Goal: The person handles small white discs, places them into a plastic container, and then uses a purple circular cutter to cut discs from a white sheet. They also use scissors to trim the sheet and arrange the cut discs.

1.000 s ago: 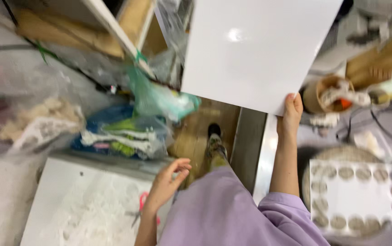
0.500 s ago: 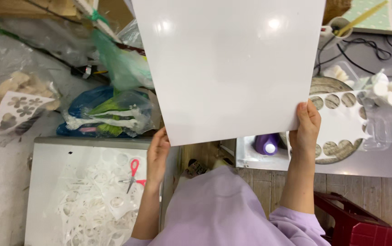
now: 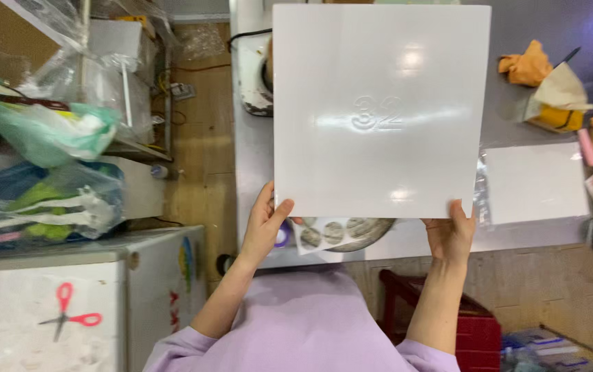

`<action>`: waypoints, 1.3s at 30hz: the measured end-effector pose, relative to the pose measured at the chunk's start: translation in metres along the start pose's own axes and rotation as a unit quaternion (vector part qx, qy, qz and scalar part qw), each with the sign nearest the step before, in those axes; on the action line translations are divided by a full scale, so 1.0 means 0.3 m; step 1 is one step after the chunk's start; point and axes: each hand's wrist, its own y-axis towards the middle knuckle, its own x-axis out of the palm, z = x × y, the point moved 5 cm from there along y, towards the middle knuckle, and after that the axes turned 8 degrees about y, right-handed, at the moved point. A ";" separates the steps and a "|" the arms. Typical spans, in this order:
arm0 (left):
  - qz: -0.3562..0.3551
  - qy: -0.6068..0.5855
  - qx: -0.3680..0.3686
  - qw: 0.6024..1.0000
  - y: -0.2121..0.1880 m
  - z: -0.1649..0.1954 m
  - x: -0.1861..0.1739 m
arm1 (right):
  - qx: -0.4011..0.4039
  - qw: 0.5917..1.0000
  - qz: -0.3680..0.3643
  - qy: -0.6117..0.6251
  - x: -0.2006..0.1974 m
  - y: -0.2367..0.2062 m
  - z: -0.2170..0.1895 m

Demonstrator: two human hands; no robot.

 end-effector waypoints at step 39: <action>0.161 0.856 0.181 0.456 1.612 -0.285 0.955 | 0.206 0.960 -0.019 0.191 -0.352 1.728 0.013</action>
